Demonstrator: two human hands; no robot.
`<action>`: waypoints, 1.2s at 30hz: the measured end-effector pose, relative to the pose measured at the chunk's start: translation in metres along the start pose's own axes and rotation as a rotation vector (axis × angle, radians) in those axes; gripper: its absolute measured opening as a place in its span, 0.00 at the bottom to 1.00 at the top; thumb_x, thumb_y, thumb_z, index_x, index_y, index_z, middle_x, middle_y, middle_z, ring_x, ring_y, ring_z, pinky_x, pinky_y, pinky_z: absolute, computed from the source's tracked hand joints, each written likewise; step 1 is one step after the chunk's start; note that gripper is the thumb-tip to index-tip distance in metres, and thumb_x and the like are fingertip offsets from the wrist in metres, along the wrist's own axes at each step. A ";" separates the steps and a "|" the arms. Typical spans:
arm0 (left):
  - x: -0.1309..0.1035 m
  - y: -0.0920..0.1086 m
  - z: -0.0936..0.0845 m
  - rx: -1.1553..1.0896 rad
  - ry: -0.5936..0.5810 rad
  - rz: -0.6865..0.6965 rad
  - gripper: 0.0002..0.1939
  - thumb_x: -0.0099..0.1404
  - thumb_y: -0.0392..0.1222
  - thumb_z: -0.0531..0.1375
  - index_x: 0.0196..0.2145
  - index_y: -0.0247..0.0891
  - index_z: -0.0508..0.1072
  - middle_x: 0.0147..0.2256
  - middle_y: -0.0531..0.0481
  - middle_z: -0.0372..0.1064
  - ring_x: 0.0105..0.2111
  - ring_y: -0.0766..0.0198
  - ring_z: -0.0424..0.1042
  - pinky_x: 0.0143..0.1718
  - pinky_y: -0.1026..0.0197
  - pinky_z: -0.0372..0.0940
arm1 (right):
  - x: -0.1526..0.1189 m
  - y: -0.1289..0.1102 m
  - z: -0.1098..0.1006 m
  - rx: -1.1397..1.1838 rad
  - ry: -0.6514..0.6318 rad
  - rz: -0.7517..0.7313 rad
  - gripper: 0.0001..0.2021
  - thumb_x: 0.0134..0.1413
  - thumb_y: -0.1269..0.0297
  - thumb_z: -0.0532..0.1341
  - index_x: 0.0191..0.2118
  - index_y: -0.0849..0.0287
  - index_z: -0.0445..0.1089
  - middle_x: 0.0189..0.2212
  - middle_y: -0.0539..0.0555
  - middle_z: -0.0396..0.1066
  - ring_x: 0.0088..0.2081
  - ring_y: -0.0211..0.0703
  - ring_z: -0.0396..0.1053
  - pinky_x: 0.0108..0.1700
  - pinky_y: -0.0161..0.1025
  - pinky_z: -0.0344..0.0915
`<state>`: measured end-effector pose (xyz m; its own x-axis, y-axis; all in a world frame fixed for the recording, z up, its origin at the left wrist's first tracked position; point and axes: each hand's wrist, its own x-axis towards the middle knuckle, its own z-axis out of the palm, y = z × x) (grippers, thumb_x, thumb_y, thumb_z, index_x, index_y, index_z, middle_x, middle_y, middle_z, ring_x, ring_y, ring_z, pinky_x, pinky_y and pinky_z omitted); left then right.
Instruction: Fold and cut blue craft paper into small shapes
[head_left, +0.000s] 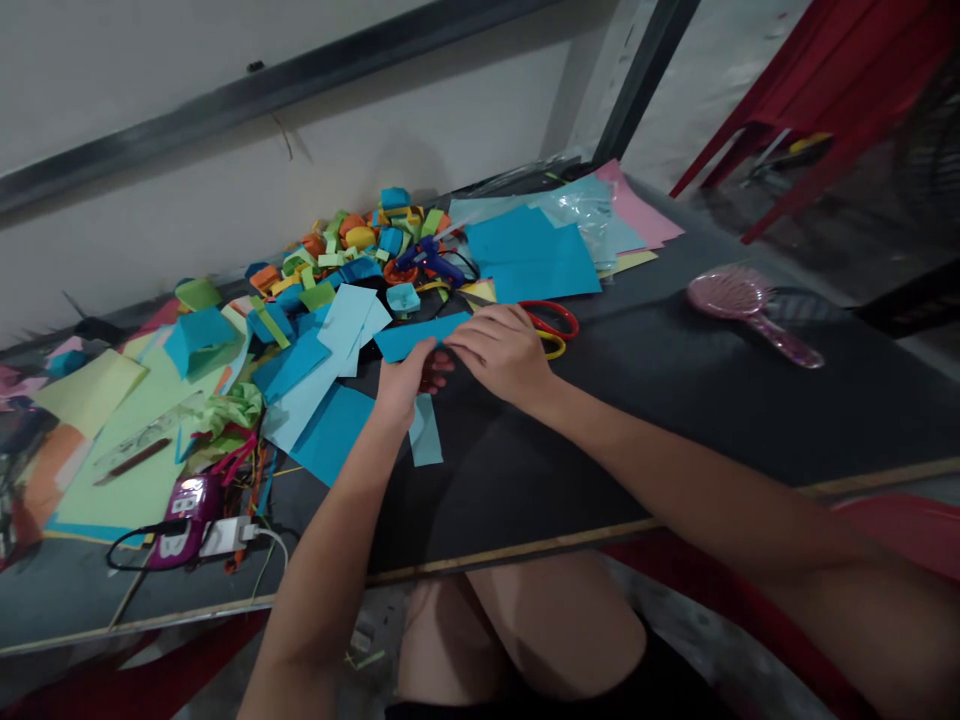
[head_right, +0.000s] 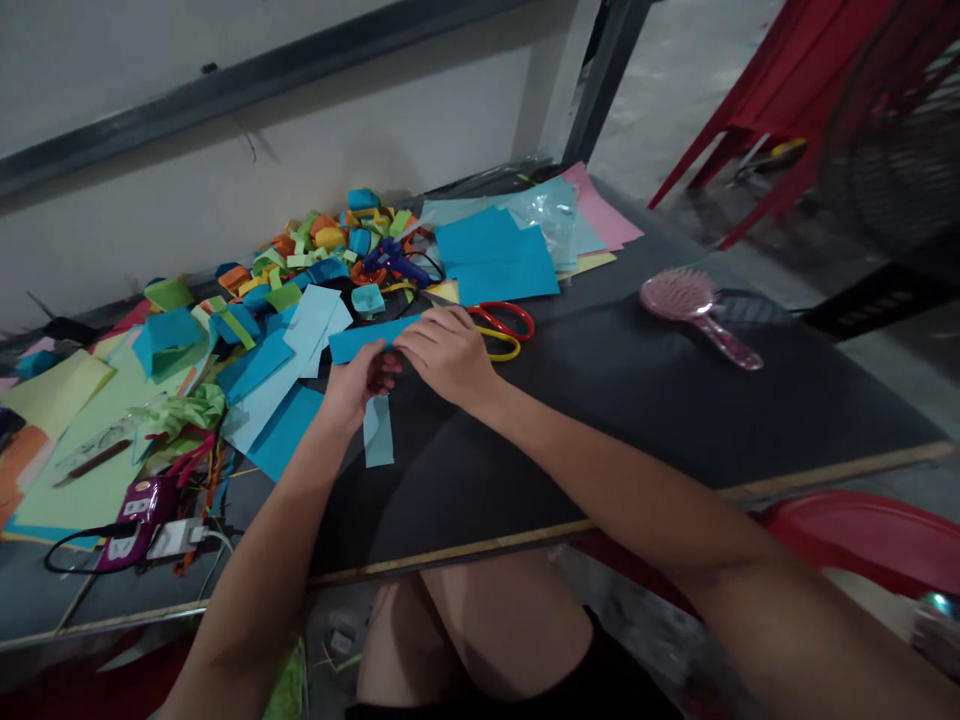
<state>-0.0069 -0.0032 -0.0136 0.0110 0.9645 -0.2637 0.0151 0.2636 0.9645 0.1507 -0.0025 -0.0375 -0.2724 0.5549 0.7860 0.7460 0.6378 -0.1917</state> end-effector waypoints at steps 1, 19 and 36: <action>0.001 0.000 -0.002 0.032 0.029 0.010 0.19 0.59 0.55 0.58 0.26 0.35 0.73 0.28 0.43 0.75 0.22 0.64 0.71 0.22 0.63 0.63 | 0.000 0.003 0.000 -0.006 0.013 0.011 0.10 0.62 0.66 0.57 0.37 0.54 0.76 0.35 0.53 0.77 0.42 0.49 0.69 0.47 0.48 0.61; 0.005 -0.005 -0.022 1.250 0.245 1.540 0.10 0.67 0.34 0.55 0.41 0.37 0.76 0.39 0.46 0.79 0.46 0.57 0.74 0.45 0.55 0.63 | 0.011 0.001 -0.009 -0.078 0.053 -0.064 0.07 0.55 0.69 0.59 0.34 0.53 0.75 0.36 0.49 0.78 0.42 0.47 0.70 0.49 0.48 0.59; 0.002 0.003 -0.026 1.142 0.208 1.574 0.08 0.65 0.35 0.58 0.41 0.38 0.76 0.38 0.48 0.79 0.42 0.58 0.73 0.42 0.56 0.63 | 0.010 0.015 -0.014 -0.185 0.006 -0.073 0.07 0.52 0.70 0.56 0.27 0.53 0.69 0.33 0.48 0.76 0.41 0.48 0.69 0.58 0.54 0.50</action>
<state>-0.0325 -0.0001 -0.0104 0.5612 0.3011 0.7710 0.6463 -0.7414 -0.1809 0.1675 0.0055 -0.0240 -0.3261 0.5073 0.7977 0.8237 0.5665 -0.0235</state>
